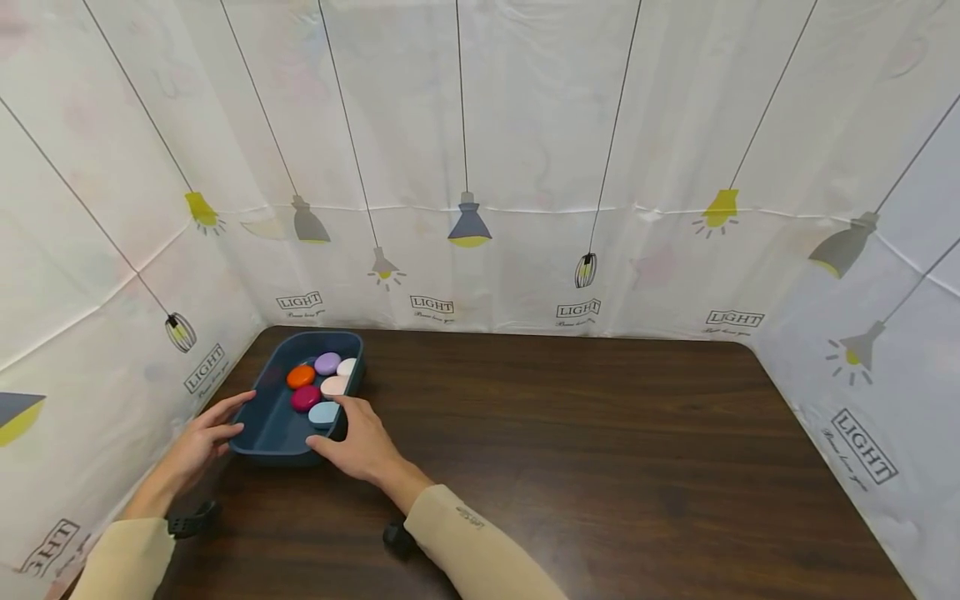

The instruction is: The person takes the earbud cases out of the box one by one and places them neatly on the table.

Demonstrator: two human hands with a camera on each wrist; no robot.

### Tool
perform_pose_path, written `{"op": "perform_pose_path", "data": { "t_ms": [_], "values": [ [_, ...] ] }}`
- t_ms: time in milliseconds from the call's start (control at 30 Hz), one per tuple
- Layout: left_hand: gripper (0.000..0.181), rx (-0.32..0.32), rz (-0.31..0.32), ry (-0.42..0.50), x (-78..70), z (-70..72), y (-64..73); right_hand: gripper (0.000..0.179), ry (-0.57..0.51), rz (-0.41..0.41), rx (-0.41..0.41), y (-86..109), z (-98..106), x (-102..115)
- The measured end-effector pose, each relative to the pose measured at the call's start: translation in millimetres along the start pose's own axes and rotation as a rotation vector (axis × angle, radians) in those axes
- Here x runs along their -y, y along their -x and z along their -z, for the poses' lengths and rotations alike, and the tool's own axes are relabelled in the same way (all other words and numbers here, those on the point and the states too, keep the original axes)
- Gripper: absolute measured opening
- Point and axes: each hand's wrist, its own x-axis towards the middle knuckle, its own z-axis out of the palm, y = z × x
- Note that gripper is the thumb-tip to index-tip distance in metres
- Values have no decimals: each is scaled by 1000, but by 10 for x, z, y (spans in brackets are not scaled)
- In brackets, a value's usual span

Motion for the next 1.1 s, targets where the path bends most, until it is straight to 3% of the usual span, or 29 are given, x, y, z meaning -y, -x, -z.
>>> {"op": "perform_pose_path", "data": {
  "t_ms": [300,633,1100],
  "values": [
    [56,16,16,4,57,24,-17,70,-21,-4,-15,-7,-50,-21],
    [57,21,19,28,49,22,6,71,-196,19,-16,-11,-110,-60],
    [56,44,-9,39,43,30,-24,70,-220,20,-10,-24,-38,-36]
  ]
}}
